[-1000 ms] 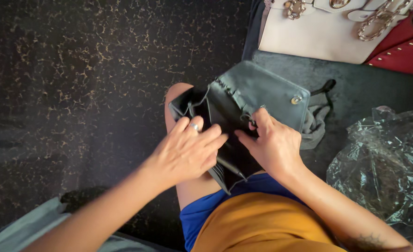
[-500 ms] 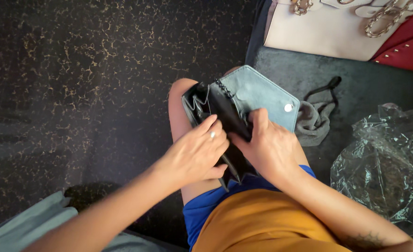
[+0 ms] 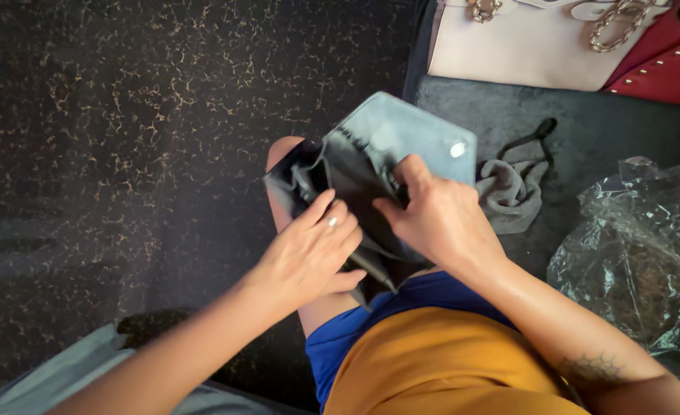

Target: The person sits with a black quilted purse on their lap and uses a needle and thread to sew a small tear on the exterior. They open the purse to inspect the interior compartments and continue stitching the damaged area before closing the purse.

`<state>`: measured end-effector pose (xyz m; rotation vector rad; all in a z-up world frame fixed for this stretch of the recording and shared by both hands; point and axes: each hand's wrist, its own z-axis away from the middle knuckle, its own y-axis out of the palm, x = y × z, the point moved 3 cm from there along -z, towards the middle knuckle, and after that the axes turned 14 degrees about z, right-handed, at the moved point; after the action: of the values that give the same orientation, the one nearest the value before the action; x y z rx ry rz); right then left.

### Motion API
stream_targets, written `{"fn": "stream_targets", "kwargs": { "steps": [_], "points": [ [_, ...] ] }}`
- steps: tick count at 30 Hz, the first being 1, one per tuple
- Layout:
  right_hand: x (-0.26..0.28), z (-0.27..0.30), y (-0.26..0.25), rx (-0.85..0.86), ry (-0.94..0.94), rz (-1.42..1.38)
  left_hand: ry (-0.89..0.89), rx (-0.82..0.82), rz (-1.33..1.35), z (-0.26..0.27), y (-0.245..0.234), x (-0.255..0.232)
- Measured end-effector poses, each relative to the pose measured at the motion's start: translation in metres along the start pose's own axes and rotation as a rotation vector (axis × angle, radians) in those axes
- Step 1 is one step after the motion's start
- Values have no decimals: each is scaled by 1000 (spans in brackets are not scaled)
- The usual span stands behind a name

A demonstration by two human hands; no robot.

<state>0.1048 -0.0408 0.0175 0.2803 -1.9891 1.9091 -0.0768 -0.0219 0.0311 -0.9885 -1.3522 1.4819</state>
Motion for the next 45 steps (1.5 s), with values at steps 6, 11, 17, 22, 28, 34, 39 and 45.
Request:
{"fn": "stream_targets", "kwargs": {
  "steps": [6, 11, 17, 22, 28, 34, 39, 45],
  "points": [
    [16, -1, 6, -31, -30, -19, -86, -39, 23, 30, 10, -4],
    [9, 1, -6, 31, 24, -28, -74, -15, 2, 22, 9, -6],
    [-1, -2, 2, -53, 6, -20, -34, -66, 134, 7, 4, -2],
    [-11, 5, 16, -71, 21, 24, 6, 125, 421, -29, 23, -12],
    [-23, 14, 22, -123, 28, 31, -102, 521, 454, -54, 45, -31],
    [-27, 15, 25, -164, 22, 40, -62, 502, 386, -52, 32, -33],
    [-47, 8, 25, -155, 111, 69, 50, -291, 339, -36, -1, -26],
    [-67, 3, 16, -169, 230, 18, -584, -918, 742, -6, -5, -17]
  ]
}}
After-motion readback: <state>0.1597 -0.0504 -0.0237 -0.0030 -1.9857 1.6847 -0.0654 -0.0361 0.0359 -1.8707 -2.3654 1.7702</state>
